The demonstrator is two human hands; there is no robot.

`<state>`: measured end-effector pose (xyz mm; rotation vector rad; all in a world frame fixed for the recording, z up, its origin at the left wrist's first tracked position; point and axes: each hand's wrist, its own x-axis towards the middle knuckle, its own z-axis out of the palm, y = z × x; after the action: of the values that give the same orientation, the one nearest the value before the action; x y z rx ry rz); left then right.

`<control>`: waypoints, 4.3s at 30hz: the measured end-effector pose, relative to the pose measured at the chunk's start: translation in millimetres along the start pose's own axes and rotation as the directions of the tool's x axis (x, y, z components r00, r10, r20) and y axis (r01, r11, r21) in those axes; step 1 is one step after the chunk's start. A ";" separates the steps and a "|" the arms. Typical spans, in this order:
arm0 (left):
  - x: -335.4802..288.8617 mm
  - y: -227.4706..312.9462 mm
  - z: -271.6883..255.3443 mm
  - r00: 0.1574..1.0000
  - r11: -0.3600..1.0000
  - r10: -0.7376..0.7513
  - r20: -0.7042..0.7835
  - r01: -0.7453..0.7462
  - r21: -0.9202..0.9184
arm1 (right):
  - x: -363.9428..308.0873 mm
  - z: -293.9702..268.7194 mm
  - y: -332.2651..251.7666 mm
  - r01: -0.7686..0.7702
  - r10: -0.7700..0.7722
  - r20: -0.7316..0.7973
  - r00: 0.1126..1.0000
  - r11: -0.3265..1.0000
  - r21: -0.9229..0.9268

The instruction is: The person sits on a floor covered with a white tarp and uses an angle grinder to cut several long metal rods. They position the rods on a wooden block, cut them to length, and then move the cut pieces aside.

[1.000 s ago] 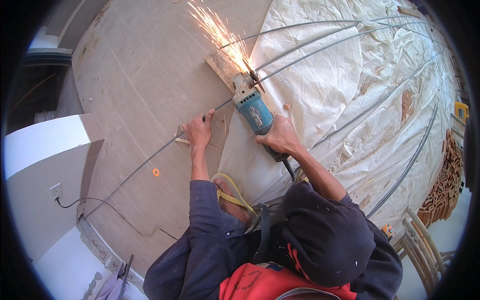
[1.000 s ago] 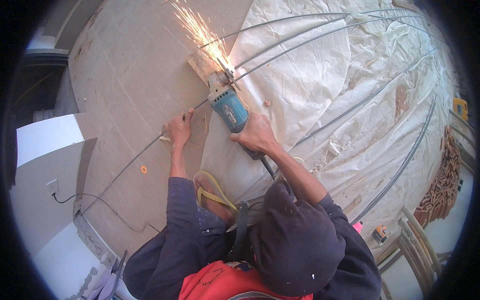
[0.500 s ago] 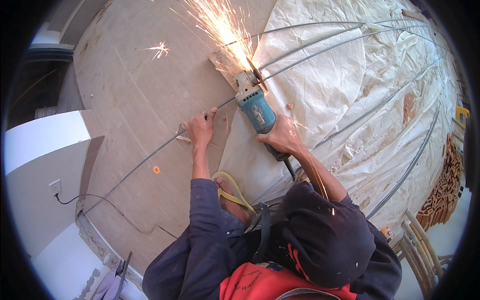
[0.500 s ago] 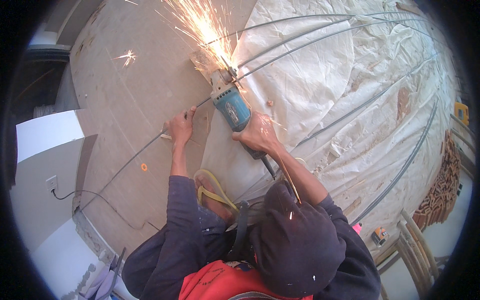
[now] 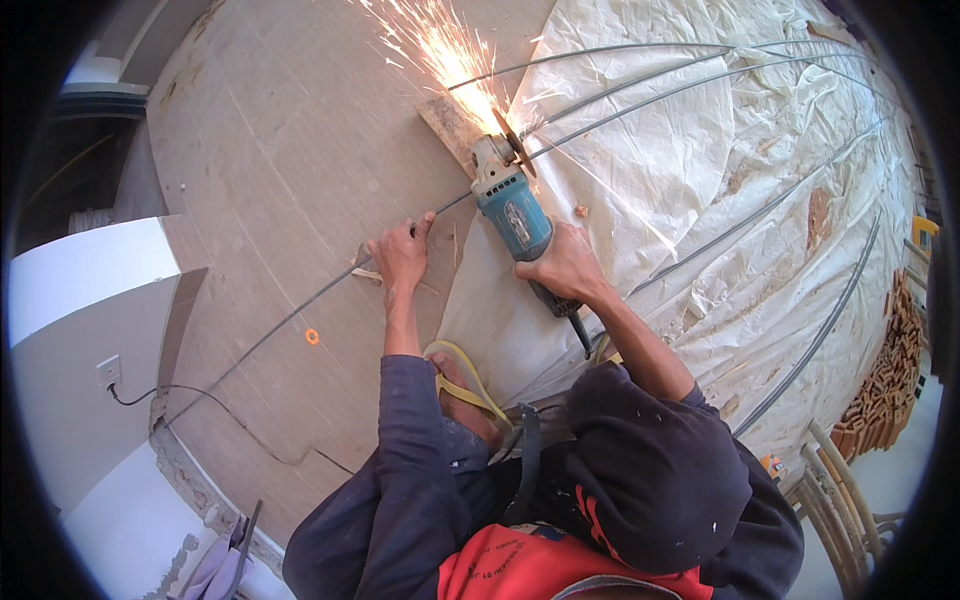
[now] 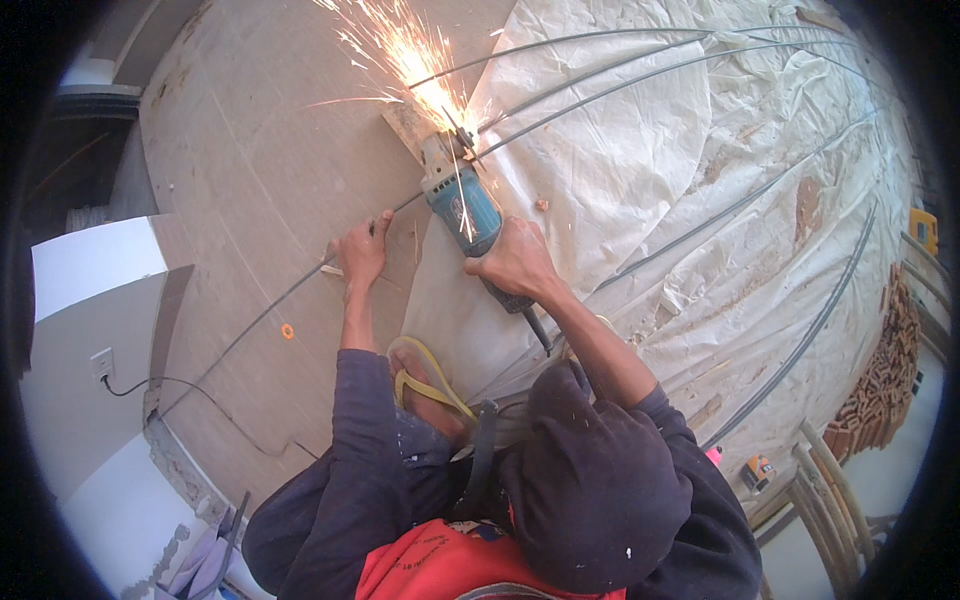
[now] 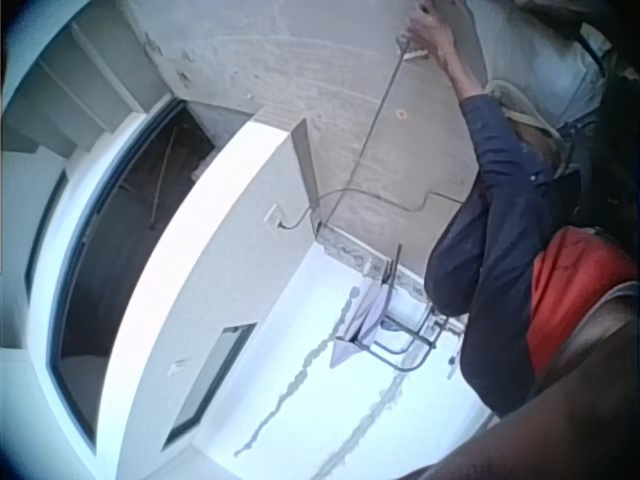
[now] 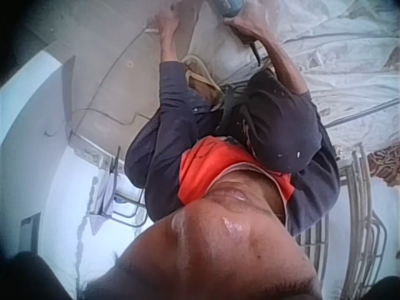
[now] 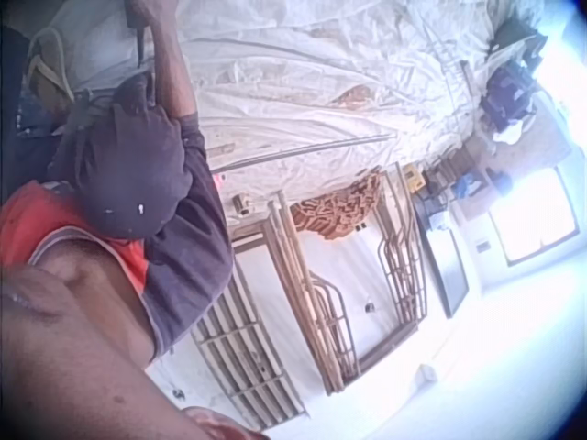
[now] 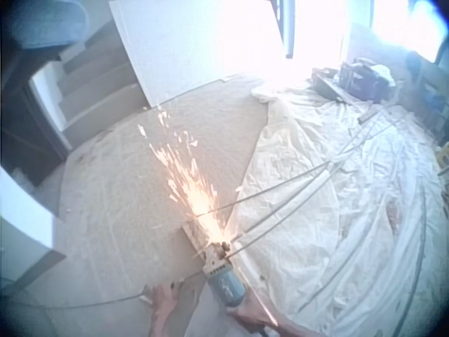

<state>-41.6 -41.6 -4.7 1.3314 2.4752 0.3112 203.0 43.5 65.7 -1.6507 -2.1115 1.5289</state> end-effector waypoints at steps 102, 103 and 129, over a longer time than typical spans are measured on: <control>0.0 -1.2 4.1 0.999 1.000 0.015 -0.051 -0.015 -0.014 | -0.6 -2.9 2.3 -0.051 0.054 0.046 0.998 0.998 -0.048; -0.1 -1.9 4.0 0.998 1.000 0.017 -0.057 -0.018 -0.013 | -1.0 -3.1 0.7 -0.045 0.047 0.044 0.998 0.998 -0.043; 1.2 -1.9 1.9 1.000 1.000 0.001 -0.023 -0.001 -0.014 | 2.8 0.6 3.7 -0.003 0.003 0.003 1.000 1.000 -0.023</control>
<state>-42.9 -41.6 -7.3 1.3311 2.4870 0.3451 204.1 45.0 61.4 -1.6607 -2.1373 1.5143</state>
